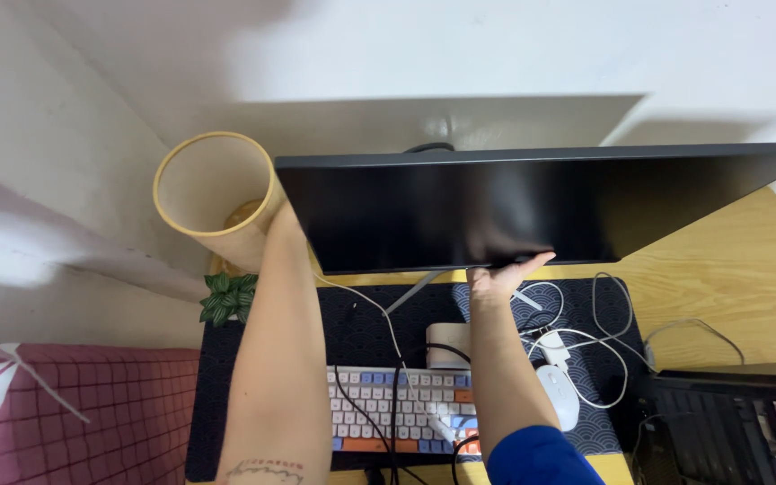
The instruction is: Disconnecting and moving a monitor, cables, and a desktop PC tower on a desk.
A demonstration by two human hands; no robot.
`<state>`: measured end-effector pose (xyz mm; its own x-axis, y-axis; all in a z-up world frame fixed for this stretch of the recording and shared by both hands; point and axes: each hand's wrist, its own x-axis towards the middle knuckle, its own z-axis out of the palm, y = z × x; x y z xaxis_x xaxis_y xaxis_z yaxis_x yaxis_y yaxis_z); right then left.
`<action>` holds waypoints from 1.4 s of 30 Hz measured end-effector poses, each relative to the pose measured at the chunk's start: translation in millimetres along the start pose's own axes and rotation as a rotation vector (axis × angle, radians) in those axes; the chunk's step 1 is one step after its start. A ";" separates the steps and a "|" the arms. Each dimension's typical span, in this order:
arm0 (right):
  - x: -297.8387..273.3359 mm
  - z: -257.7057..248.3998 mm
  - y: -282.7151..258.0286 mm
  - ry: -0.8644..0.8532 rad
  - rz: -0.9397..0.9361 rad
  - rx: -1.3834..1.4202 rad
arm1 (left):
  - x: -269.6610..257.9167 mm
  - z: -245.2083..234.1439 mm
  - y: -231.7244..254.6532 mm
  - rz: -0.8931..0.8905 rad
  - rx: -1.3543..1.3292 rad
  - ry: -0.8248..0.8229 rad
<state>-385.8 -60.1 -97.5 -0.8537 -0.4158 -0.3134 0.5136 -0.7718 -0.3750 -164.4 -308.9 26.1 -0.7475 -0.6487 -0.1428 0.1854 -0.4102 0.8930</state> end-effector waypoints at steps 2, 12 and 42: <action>1.3 -4.3 -0.1 -0.025 -0.002 0.009 | -6.0 2.6 6.8 0.017 -0.027 0.012; -8.0 -6.1 -6.1 -0.054 0.091 0.015 | -85.6 57.5 92.9 0.398 0.075 0.026; -8.2 -29.8 -42.0 -0.175 0.406 -0.239 | -72.2 44.3 25.0 0.517 0.484 0.555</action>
<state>-397.8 -9.9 -105.2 -0.5719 -0.7499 -0.3325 0.7953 -0.4077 -0.4486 -134.0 -243.9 77.7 -0.2066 -0.9450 0.2536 0.0301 0.2529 0.9670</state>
